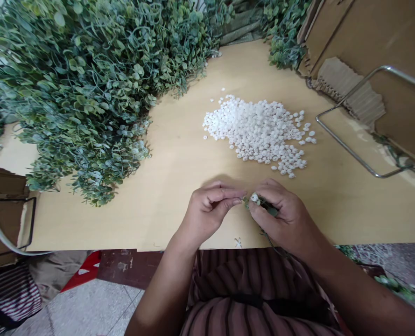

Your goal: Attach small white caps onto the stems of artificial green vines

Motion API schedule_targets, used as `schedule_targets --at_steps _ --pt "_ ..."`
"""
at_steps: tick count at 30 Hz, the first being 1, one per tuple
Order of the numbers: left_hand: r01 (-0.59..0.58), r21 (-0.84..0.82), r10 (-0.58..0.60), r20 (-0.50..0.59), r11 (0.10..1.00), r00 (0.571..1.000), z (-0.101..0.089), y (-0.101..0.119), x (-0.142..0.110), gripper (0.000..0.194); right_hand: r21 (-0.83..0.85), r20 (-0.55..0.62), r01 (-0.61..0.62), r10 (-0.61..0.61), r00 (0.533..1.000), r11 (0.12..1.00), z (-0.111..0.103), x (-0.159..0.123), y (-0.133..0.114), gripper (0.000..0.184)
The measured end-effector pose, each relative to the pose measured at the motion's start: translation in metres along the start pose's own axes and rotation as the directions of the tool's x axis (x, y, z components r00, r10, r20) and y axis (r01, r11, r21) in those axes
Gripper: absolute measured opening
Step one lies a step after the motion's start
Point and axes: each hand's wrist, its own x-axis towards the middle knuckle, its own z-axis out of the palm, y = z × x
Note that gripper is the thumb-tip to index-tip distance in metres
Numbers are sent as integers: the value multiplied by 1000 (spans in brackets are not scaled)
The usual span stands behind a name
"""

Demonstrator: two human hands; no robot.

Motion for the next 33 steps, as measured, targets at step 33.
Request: schedule_targets --at_steps 33 --pt "198 -196 -201 8 960 980 6 1 2 18 -15 -43 89 -89 995 996 4 -4 4 18"
